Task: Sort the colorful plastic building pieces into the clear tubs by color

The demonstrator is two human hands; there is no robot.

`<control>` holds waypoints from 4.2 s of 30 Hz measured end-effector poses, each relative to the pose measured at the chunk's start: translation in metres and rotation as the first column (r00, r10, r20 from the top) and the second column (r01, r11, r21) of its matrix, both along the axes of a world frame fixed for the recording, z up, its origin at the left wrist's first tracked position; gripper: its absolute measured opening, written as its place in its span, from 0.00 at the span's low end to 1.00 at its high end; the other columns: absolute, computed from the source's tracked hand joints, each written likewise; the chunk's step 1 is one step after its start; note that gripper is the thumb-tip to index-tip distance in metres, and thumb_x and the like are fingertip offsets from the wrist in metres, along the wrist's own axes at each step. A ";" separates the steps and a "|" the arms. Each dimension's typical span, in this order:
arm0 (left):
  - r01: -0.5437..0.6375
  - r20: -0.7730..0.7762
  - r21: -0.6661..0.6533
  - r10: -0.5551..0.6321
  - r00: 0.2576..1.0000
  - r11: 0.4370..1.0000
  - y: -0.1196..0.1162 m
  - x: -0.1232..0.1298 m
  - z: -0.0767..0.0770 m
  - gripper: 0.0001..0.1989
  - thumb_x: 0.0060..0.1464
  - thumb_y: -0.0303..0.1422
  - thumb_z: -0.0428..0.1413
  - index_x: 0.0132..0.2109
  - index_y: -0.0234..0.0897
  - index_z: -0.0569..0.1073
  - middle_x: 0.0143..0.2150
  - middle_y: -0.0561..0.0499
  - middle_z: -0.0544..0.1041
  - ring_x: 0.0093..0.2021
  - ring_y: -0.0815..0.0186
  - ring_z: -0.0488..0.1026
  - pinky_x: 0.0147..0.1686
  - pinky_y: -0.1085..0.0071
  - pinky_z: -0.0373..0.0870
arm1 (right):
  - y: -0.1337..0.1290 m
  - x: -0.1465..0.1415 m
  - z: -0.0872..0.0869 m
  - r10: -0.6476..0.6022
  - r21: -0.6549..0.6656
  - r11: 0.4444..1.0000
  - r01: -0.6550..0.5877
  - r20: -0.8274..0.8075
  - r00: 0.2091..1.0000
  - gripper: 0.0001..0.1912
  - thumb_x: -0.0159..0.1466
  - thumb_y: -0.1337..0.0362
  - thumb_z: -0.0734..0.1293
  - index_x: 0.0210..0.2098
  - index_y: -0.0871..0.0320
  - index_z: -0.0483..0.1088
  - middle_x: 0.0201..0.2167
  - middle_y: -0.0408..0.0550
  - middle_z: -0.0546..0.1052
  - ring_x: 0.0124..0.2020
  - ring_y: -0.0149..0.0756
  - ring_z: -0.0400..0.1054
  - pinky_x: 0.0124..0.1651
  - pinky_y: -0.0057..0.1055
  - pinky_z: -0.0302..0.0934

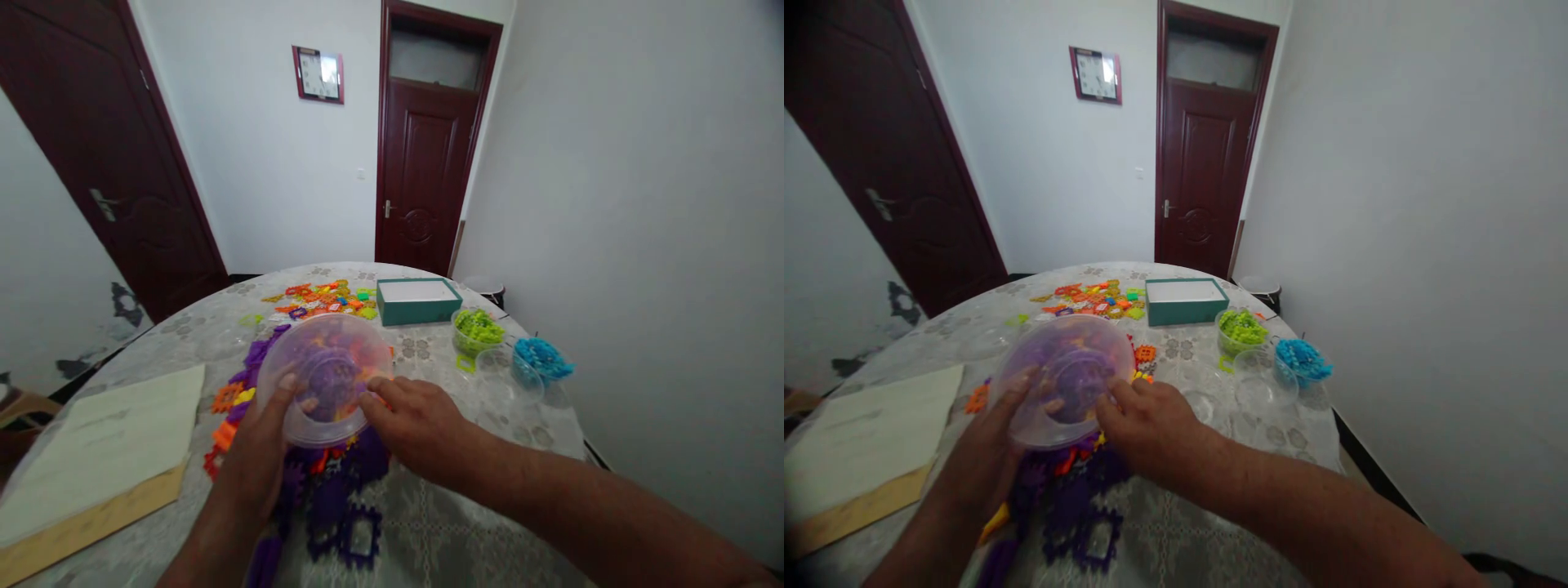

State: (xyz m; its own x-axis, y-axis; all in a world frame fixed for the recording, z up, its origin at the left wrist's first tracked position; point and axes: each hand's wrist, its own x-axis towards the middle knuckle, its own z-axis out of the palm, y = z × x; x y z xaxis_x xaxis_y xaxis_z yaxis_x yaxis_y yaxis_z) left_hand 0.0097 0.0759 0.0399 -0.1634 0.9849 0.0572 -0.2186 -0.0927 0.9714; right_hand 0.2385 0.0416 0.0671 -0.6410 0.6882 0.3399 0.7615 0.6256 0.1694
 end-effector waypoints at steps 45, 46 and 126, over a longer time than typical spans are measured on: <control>-0.375 -0.512 0.242 0.445 0.734 0.895 0.012 -0.029 -0.042 0.19 0.62 0.49 0.57 0.55 0.46 0.78 0.53 0.49 0.83 0.50 0.54 0.82 0.53 0.58 0.78 | 0.255 0.154 -0.011 -0.689 -0.158 0.667 0.728 0.241 0.684 0.22 0.71 0.71 0.62 0.61 0.60 0.75 0.57 0.63 0.79 0.58 0.46 0.74 0.56 0.34 0.65; -0.379 -0.514 0.237 0.446 0.733 0.895 0.011 -0.029 -0.041 0.19 0.62 0.49 0.58 0.54 0.46 0.79 0.52 0.49 0.84 0.50 0.54 0.82 0.53 0.58 0.78 | 0.262 0.157 -0.014 -0.684 -0.167 0.668 0.725 0.246 0.687 0.22 0.70 0.71 0.63 0.61 0.61 0.75 0.56 0.63 0.80 0.58 0.45 0.74 0.57 0.33 0.64; 0.116 -0.928 0.353 0.332 0.167 0.929 0.043 -0.031 -0.079 0.17 0.69 0.41 0.52 0.55 0.38 0.78 0.55 0.40 0.82 0.59 0.48 0.77 0.65 0.43 0.64 | 0.071 0.052 0.090 -0.481 0.081 0.868 0.491 0.389 0.786 0.11 0.73 0.64 0.61 0.46 0.58 0.76 0.44 0.60 0.82 0.43 0.50 0.79 0.38 0.35 0.66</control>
State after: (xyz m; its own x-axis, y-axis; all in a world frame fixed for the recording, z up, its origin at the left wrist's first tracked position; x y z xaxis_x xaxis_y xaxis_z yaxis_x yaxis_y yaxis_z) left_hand -0.0211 0.1186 -0.0387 0.1427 0.8508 0.5057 0.9040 -0.3201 0.2834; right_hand 0.2909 0.1121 0.1568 -0.2941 0.9484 0.1182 0.8416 0.1984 0.5024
